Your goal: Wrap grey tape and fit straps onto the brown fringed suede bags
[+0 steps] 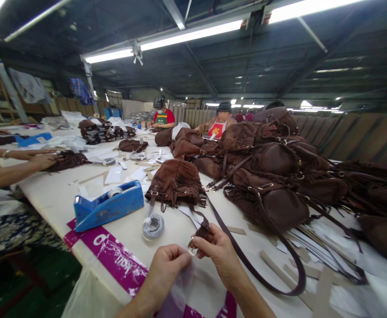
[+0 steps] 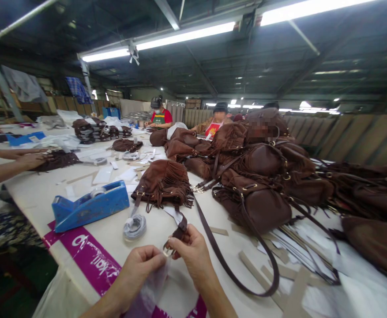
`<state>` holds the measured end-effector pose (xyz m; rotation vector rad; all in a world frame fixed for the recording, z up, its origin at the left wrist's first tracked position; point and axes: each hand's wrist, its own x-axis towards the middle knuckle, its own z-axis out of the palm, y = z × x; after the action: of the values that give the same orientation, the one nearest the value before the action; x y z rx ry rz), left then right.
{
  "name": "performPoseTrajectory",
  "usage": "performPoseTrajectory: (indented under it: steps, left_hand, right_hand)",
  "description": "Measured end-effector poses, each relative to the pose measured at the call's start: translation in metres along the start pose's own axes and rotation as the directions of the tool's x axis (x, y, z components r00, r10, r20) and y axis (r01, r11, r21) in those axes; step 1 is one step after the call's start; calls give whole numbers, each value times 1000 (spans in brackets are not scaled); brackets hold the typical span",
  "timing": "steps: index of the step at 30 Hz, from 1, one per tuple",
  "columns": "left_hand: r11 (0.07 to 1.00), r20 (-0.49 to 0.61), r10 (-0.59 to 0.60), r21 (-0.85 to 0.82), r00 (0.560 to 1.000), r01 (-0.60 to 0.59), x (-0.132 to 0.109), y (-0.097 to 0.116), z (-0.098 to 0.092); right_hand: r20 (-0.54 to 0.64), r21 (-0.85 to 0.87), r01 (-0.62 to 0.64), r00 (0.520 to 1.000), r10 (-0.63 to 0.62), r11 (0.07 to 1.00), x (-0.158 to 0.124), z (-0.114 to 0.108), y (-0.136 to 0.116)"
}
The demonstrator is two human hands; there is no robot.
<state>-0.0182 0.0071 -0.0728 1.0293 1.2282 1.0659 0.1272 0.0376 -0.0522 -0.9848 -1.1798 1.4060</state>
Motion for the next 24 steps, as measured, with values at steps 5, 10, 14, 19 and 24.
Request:
performPoseTrajectory:
  steps: [5,10,14,19,24]
  left_hand:
    - [989,59,-65,-130,996,72,0,-1,2]
    - [977,76,-68,-199,995,82,4,1,7]
    - [946,93,-101,-299,991,124,6,7,9]
    - [902,154,-136,-388,979,186,8,10,10]
    - [853,200,-153,-468,968,231,10,3,16]
  right_hand:
    - [11,-16,-8,1000,8,1000,1,0,3]
    - [34,0,2,999,-2,1000,2,-3,5]
    - [48,-6,-30,998,30,1000,3,-4,8]
    - [62,49,-91,994,88,995,4,-3,12]
    - [33,-12,-129,991,130,992,3,-4,12]
